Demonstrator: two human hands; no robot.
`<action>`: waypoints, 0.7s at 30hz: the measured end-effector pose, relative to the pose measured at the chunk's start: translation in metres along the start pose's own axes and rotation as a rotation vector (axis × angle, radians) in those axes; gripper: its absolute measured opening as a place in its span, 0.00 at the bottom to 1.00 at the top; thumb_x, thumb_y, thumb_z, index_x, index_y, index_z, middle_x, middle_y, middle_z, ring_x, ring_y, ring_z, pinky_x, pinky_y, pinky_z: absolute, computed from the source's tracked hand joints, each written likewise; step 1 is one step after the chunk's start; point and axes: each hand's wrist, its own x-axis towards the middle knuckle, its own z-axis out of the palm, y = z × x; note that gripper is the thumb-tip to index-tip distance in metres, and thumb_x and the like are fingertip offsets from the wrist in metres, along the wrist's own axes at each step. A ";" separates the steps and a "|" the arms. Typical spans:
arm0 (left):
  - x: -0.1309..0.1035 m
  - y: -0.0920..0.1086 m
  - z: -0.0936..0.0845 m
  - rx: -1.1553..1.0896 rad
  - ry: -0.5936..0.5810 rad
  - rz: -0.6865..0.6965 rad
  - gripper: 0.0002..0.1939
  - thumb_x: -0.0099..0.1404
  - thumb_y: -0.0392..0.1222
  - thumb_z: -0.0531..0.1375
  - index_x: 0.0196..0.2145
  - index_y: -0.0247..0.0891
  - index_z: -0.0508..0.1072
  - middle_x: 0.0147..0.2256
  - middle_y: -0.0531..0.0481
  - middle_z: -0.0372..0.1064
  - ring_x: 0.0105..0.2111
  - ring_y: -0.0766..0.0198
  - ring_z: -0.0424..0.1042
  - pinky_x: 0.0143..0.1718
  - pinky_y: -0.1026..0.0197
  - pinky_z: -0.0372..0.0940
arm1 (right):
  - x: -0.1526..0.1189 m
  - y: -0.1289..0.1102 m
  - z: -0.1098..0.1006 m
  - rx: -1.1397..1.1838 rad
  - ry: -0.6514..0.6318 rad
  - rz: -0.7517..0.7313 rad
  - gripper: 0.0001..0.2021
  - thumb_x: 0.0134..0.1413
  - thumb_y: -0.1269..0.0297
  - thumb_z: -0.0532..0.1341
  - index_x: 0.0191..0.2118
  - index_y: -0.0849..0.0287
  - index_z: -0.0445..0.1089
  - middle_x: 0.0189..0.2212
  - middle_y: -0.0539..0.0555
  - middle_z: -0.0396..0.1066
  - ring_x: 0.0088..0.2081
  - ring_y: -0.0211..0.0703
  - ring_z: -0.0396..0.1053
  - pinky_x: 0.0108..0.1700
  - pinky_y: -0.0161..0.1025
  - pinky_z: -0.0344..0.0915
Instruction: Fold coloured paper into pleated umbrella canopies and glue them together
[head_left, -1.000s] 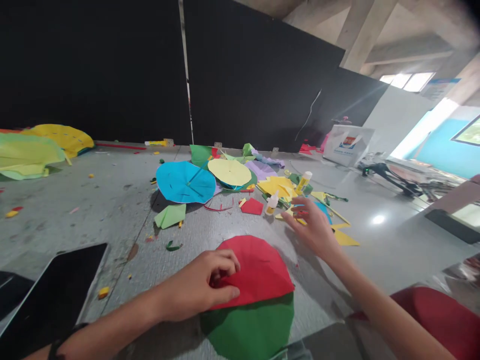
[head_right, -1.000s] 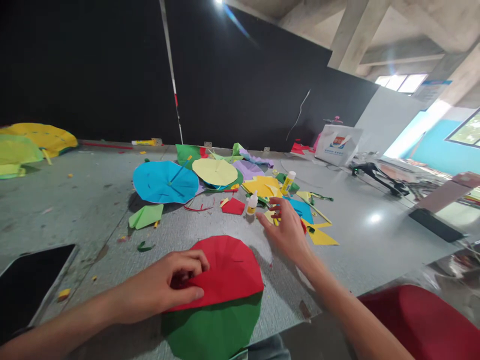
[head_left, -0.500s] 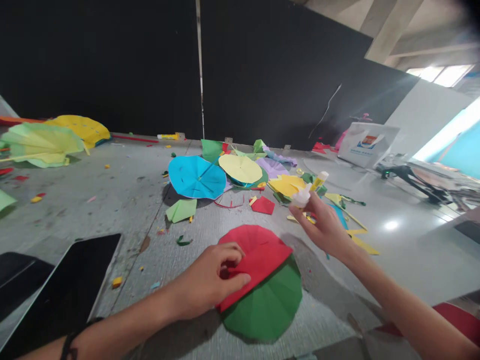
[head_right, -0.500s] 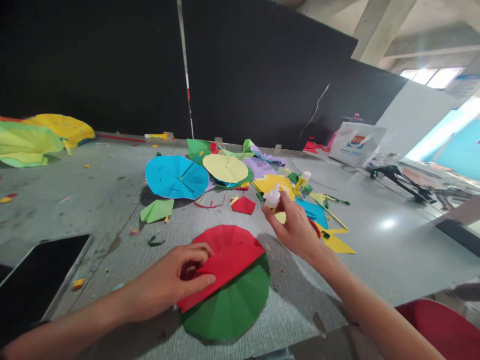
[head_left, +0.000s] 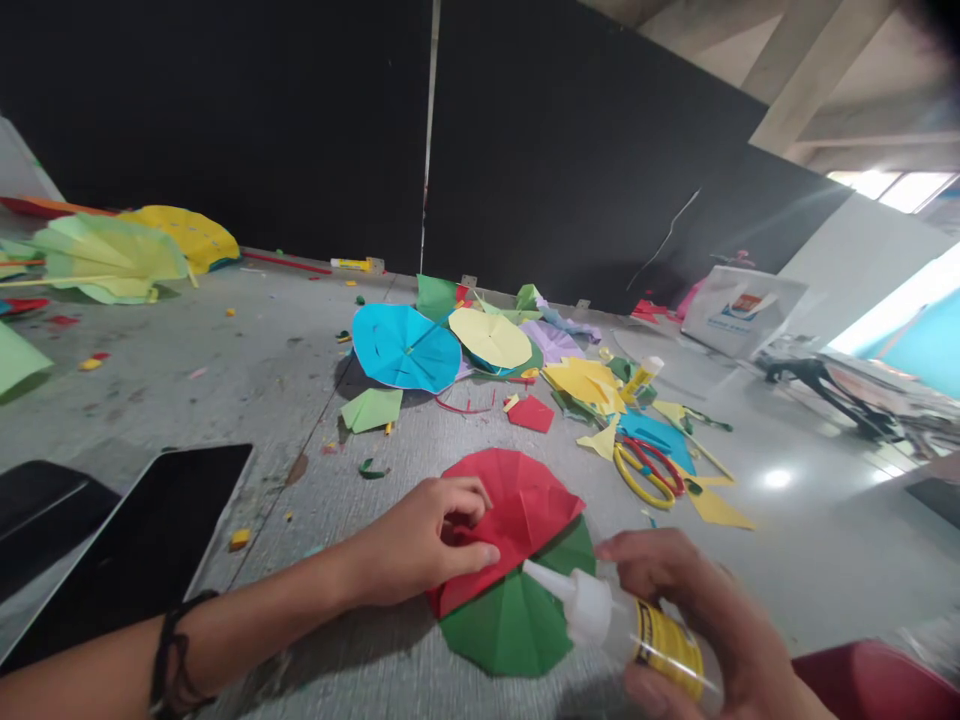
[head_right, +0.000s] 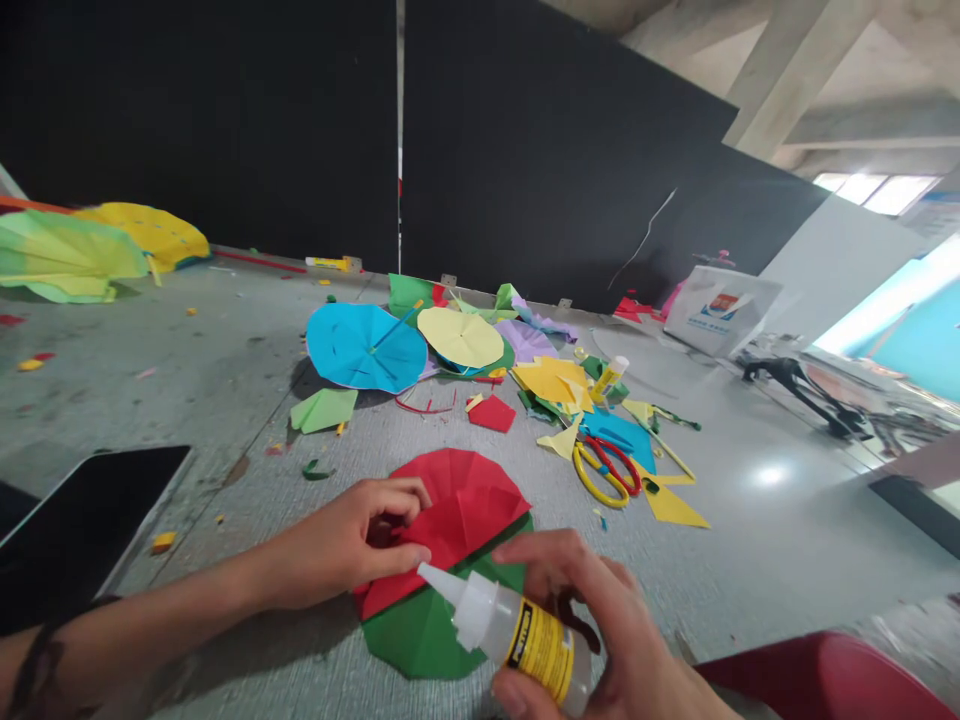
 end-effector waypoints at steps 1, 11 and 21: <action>0.000 0.000 0.000 0.000 -0.002 0.002 0.21 0.62 0.37 0.65 0.22 0.39 0.55 0.31 0.57 0.57 0.30 0.68 0.58 0.32 0.63 0.55 | 0.004 0.000 0.005 0.046 0.023 -0.004 0.17 0.62 0.50 0.67 0.53 0.49 0.71 0.32 0.52 0.75 0.30 0.43 0.76 0.31 0.34 0.75; 0.000 0.001 -0.001 -0.011 0.000 0.008 0.20 0.61 0.38 0.65 0.22 0.39 0.56 0.32 0.56 0.61 0.29 0.68 0.59 0.31 0.62 0.55 | 0.043 -0.010 0.032 0.502 0.132 0.063 0.21 0.55 0.38 0.69 0.39 0.52 0.76 0.22 0.48 0.71 0.20 0.36 0.65 0.21 0.30 0.62; 0.001 -0.004 -0.001 0.005 0.001 0.035 0.18 0.60 0.37 0.65 0.22 0.39 0.59 0.32 0.55 0.60 0.29 0.67 0.59 0.30 0.62 0.55 | 0.034 -0.008 0.043 0.052 -0.257 0.081 0.15 0.69 0.49 0.59 0.44 0.56 0.72 0.25 0.50 0.72 0.23 0.38 0.66 0.22 0.31 0.63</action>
